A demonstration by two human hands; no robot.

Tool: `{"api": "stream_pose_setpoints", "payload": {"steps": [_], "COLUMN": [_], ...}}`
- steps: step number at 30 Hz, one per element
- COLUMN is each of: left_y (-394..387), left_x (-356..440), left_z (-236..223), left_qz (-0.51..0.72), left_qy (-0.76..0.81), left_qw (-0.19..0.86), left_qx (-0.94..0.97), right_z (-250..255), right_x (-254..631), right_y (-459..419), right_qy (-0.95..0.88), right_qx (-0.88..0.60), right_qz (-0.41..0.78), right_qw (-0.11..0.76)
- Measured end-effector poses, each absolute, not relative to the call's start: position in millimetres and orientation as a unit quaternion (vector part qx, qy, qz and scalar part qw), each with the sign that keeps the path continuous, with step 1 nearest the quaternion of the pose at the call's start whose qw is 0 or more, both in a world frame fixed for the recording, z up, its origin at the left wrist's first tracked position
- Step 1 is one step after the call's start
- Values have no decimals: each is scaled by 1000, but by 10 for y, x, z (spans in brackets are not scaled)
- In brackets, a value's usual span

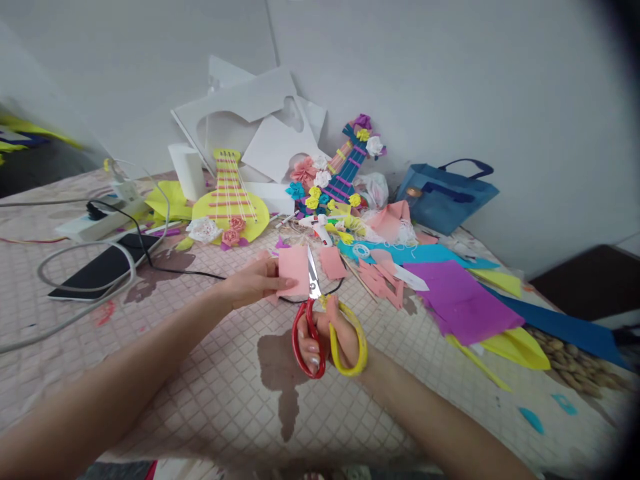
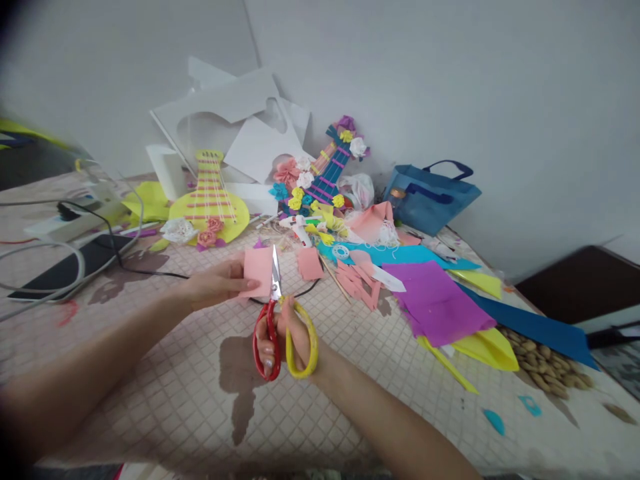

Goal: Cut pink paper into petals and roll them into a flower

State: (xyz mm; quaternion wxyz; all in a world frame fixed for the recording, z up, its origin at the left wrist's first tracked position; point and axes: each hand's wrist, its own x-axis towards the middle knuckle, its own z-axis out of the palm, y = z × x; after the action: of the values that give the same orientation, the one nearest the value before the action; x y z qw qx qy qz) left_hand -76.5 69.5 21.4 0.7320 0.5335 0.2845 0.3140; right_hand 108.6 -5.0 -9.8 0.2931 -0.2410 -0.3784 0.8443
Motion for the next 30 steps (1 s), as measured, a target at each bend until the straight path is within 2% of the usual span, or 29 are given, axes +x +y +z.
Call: {"api": "stream_pose_setpoints", "payload": {"steps": [14,18,21,24,26,28,30], "left_y": [689,698,710,714,713,713,715], "left_x": [-767,-774,-786,-796,-798,-797,-797], "left_z": [215,206,194,194,197,198,196], "left_qz": [281,289,298,306,310,315,323], "left_qy": [271,282,297,306,317,329,325], "left_qw": [747,734,721,707,698,692,690], "left_qx": [539,547,551,559,562,561,560], "right_z": [-98,-117,-76,27,101,146,150], "right_x": [1112,1145,1320,1660,1931,2187,2400], "right_y": [-17,48,199,430,580,694,763], "right_qy": [-379,-410,-492,-584,-644,-633,-603], "right_qx": [-255,-300,-405,-588,-670,-755,-795], "right_qz": [837,793,674,436,243,78,18], "right_qw": [302,337,372,351,278,153,66]}}
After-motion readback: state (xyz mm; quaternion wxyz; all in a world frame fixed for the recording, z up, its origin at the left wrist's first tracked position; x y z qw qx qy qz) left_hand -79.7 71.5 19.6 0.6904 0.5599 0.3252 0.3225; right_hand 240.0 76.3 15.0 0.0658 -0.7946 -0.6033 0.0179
